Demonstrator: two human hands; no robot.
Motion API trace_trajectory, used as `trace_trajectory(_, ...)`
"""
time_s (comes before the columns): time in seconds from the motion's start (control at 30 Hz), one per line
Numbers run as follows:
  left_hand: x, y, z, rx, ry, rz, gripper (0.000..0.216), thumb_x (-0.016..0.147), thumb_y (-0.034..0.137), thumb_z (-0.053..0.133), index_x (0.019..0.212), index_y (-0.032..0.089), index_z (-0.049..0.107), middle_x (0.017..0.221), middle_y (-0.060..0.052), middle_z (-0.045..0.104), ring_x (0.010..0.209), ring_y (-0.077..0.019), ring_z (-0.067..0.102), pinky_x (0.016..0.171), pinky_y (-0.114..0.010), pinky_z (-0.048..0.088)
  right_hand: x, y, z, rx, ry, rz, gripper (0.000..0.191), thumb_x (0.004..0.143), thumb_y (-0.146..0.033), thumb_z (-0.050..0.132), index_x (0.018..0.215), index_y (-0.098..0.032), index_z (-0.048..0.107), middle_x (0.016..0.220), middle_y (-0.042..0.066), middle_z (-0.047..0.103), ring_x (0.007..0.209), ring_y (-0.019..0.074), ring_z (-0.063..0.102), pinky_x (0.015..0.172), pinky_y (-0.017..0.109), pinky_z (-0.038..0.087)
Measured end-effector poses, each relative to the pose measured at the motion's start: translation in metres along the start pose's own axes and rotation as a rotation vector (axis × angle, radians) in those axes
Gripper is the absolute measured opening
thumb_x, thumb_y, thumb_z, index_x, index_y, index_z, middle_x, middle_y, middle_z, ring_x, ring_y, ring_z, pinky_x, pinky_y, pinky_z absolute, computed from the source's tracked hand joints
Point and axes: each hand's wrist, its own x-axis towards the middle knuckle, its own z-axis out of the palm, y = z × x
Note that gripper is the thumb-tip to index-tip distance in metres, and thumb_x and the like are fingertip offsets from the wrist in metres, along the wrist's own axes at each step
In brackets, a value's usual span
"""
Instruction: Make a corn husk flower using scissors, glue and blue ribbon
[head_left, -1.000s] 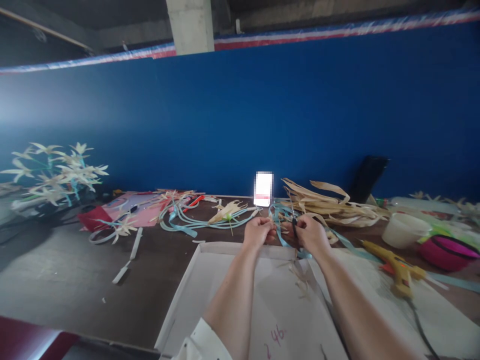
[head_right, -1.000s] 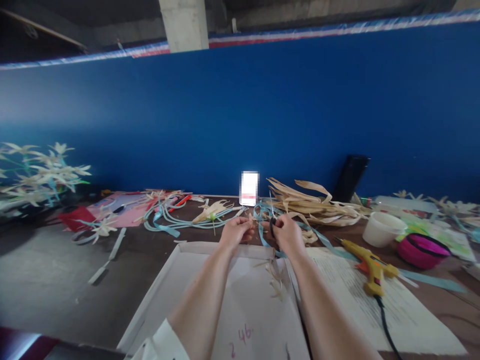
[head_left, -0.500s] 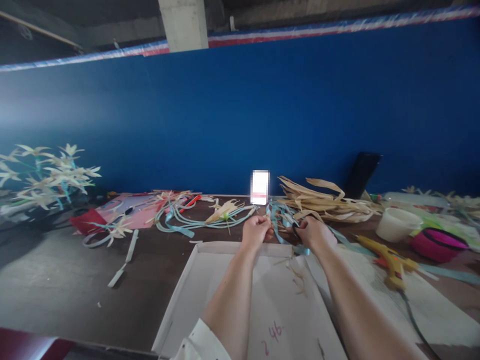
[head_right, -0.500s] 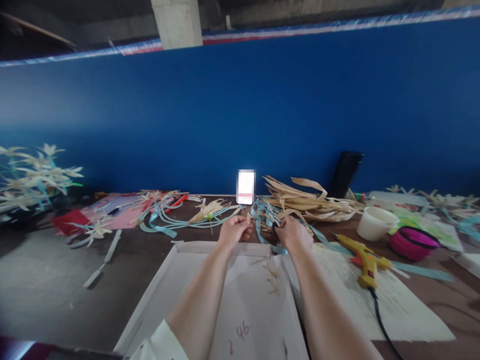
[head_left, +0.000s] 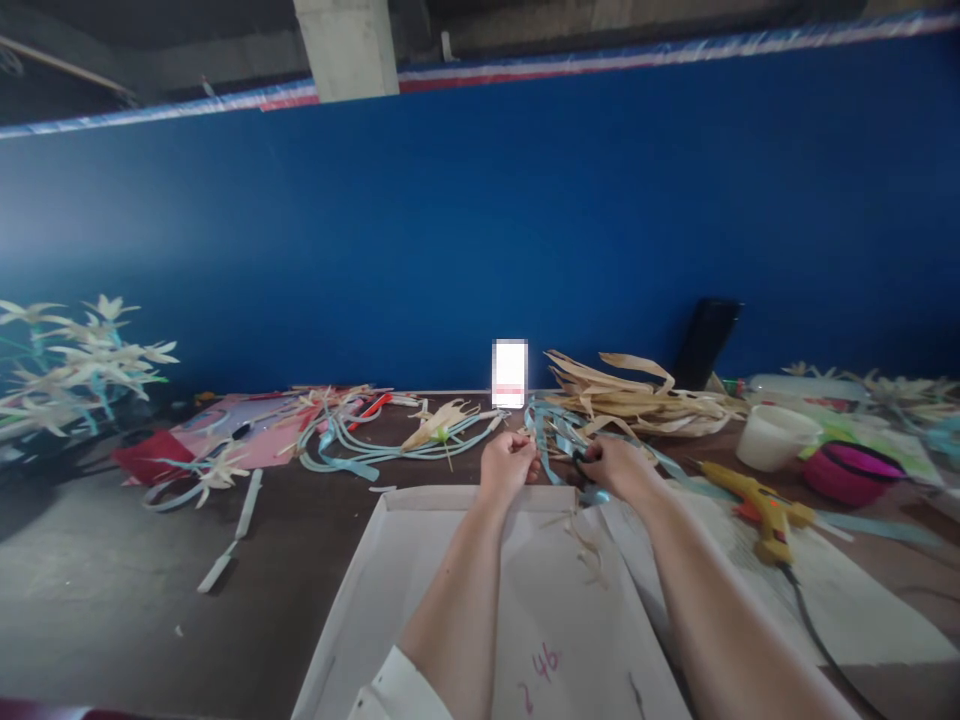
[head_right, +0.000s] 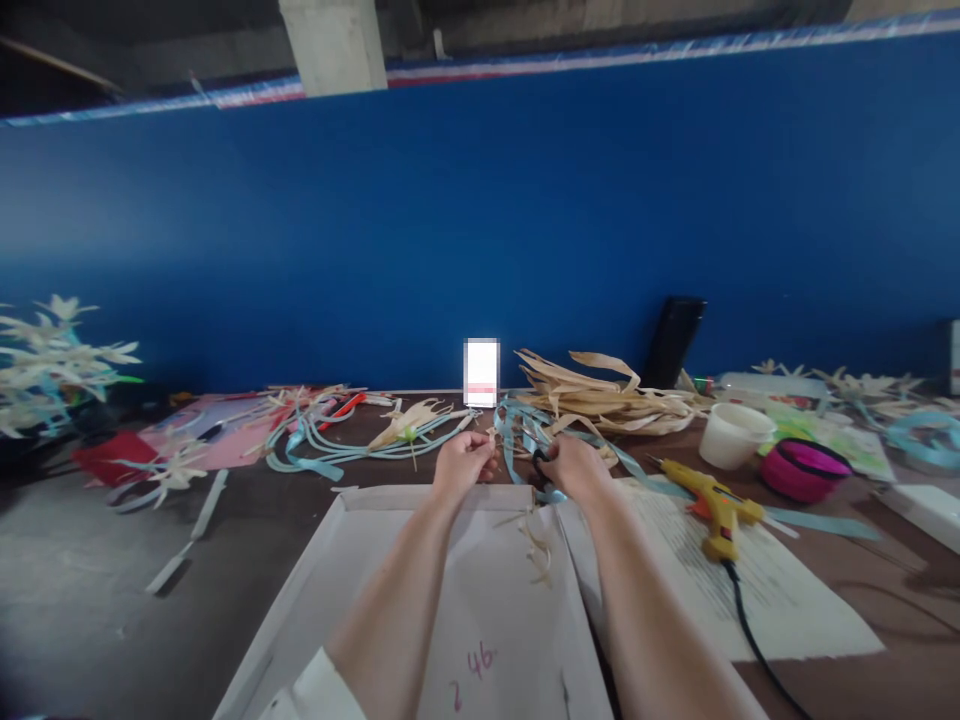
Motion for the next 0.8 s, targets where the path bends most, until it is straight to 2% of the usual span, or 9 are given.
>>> trace_trajectory(0.2,0.003,-0.003,0.002,-0.018,0.024,-0.014,0.009,0.069,0.022,0.065,0.071,0.016,0.060,0.066,-0.003,0.065,0.051,-0.0103,0.057,0.046,-0.019,0.046,0.006,0.007,-0.009,0.284,0.206,0.117,0.030,0.068,-0.041,0.063,0.090,-0.021,0.065,0.083,0.004,0.070,0.081,0.0204,0.064,0.062,0.025,0.039)
trace_trajectory(0.37,0.005,-0.006,0.004,-0.065,0.038,-0.010,0.008,0.068,0.021,0.064,0.069,0.016,0.058,0.061,0.000,0.062,0.048,-0.0090,0.054,0.045,-0.019,0.044,-0.003,-0.011,-0.028,0.309,0.395,0.101,0.036,0.071,-0.050,0.060,0.097,-0.027,0.068,0.090,0.003,0.071,0.088,0.0222,0.063,0.067,0.028,0.040)
trace_trajectory(0.53,0.001,-0.005,0.005,-0.035,0.053,0.002,0.005,0.068,0.018,0.062,0.071,0.016,0.058,0.063,-0.001,0.062,0.048,-0.0087,0.054,0.044,-0.018,0.041,-0.010,-0.028,-0.049,0.276,0.402,0.090,0.034,0.071,-0.052,0.059,0.095,-0.030,0.070,0.088,0.001,0.071,0.084,0.0218,0.063,0.063,0.027,0.038)
trace_trajectory(0.7,0.001,-0.009,0.006,0.020,0.032,0.047,0.006,0.070,0.021,0.061,0.073,0.016,0.059,0.064,-0.002,0.063,0.049,-0.0095,0.054,0.045,-0.019,0.041,-0.012,-0.027,-0.061,0.084,0.281,0.203,0.036,0.065,-0.056,0.061,0.084,-0.026,0.068,0.077,0.004,0.068,0.070,0.0215,0.060,0.054,0.027,0.033)
trace_trajectory(0.8,0.003,-0.013,0.006,0.047,0.025,0.072,0.006,0.070,0.021,0.061,0.074,0.017,0.059,0.066,-0.002,0.064,0.050,-0.0098,0.055,0.046,-0.019,0.041,-0.016,-0.018,-0.060,0.004,0.206,0.191,0.029,0.064,-0.052,0.062,0.070,-0.024,0.062,0.065,0.003,0.064,0.061,0.0184,0.056,0.051,0.026,0.031)
